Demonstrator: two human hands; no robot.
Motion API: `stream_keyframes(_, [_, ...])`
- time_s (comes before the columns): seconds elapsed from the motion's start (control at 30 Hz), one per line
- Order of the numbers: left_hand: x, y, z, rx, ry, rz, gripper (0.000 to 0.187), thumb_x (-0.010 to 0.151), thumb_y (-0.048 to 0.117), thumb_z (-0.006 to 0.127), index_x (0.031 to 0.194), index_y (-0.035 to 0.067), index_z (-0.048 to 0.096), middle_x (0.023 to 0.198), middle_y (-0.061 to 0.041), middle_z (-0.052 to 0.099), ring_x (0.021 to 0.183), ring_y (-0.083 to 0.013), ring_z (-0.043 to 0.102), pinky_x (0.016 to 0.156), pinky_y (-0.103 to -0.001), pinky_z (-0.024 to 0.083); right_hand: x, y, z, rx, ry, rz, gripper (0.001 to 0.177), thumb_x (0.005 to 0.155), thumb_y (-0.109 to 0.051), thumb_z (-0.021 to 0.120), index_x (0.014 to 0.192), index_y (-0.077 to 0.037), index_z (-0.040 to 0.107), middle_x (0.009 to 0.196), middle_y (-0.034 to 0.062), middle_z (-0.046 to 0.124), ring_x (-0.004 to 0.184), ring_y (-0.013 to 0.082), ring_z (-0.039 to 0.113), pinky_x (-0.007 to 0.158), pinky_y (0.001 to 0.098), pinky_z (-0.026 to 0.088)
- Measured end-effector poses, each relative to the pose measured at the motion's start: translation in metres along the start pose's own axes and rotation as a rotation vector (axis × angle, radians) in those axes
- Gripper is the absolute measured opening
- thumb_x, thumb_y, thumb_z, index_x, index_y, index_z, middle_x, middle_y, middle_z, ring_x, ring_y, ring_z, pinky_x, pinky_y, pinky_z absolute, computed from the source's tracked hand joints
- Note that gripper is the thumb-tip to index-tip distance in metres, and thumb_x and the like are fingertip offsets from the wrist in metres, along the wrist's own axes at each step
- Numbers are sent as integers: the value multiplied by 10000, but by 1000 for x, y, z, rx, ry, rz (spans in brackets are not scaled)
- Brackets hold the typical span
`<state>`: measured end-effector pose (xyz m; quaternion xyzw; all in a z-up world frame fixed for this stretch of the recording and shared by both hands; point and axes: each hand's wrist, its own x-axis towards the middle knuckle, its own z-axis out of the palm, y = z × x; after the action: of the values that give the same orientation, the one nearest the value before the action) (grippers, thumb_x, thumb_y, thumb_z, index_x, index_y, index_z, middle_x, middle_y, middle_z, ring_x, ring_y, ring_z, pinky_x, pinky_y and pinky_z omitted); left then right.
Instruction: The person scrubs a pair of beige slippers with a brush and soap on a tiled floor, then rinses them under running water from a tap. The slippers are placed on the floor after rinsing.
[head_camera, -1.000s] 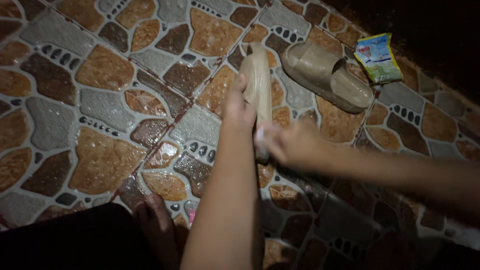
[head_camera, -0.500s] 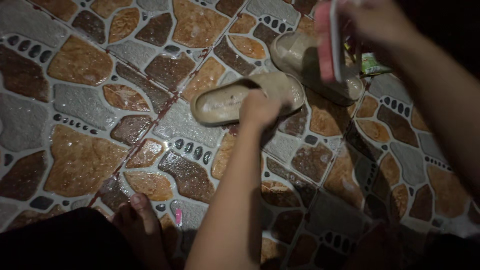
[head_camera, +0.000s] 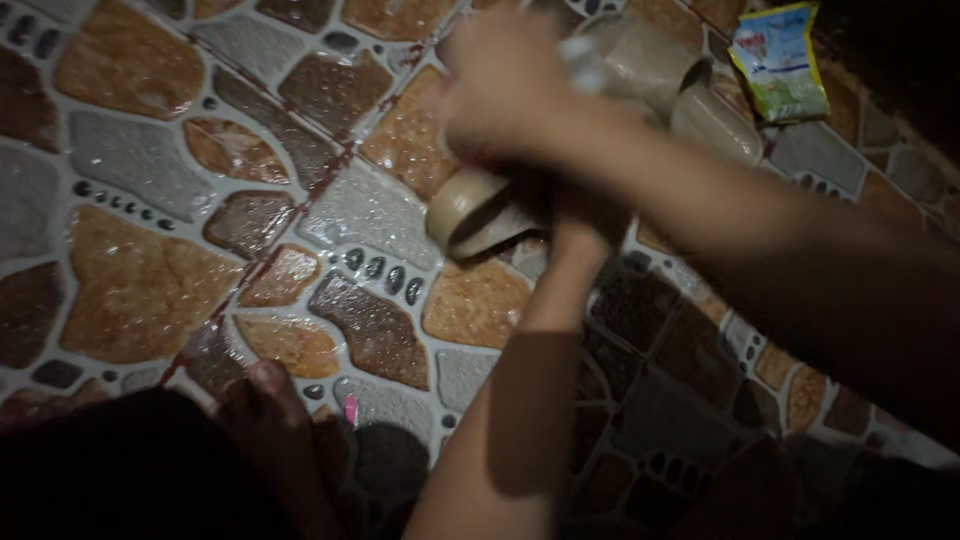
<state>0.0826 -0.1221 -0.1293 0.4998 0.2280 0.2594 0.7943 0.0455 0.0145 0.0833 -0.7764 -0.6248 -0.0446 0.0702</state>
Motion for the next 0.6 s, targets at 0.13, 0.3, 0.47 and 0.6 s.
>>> stream_keyframes(0.13, [4, 4, -23, 681, 80, 112, 160, 994, 210, 564, 968, 73, 643, 822, -49, 619, 756, -184, 609, 669, -336, 499, -45, -51, 1, -155, -422, -103, 286, 880, -300, 650, 772, -50, 736, 634, 101, 674, 547, 253, 623, 536, 441, 487])
stream_keyframes(0.3, [-33, 11, -13, 665, 56, 343, 174, 984, 219, 572, 956, 70, 655, 826, -72, 631, 761, -214, 619, 677, -359, 505, -49, 48, -52, 203, -146, 739, 233, 1005, -297, 604, 1017, -111, 745, 791, 91, 706, 626, 189, 671, 542, 348, 557])
stream_keyframes(0.47, [-42, 1, -9, 759, 15, 342, 188, 975, 228, 579, 943, 66, 667, 830, -95, 642, 766, -245, 629, 686, -382, 512, -50, 16, -20, 2, -143, 266, 263, 1020, -301, 609, 1036, -64, 722, 815, 105, 690, 667, 209, 672, 568, 367, 550])
stream_keyframes(0.6, [-15, 5, -29, 825, 76, 154, 199, 968, 236, 584, 933, 63, 677, 833, -113, 651, 770, -270, 637, 693, -401, 517, -62, -23, -7, -72, -335, 73, 275, 1017, -282, 589, 1076, -30, 682, 849, 130, 673, 705, 227, 667, 580, 378, 549])
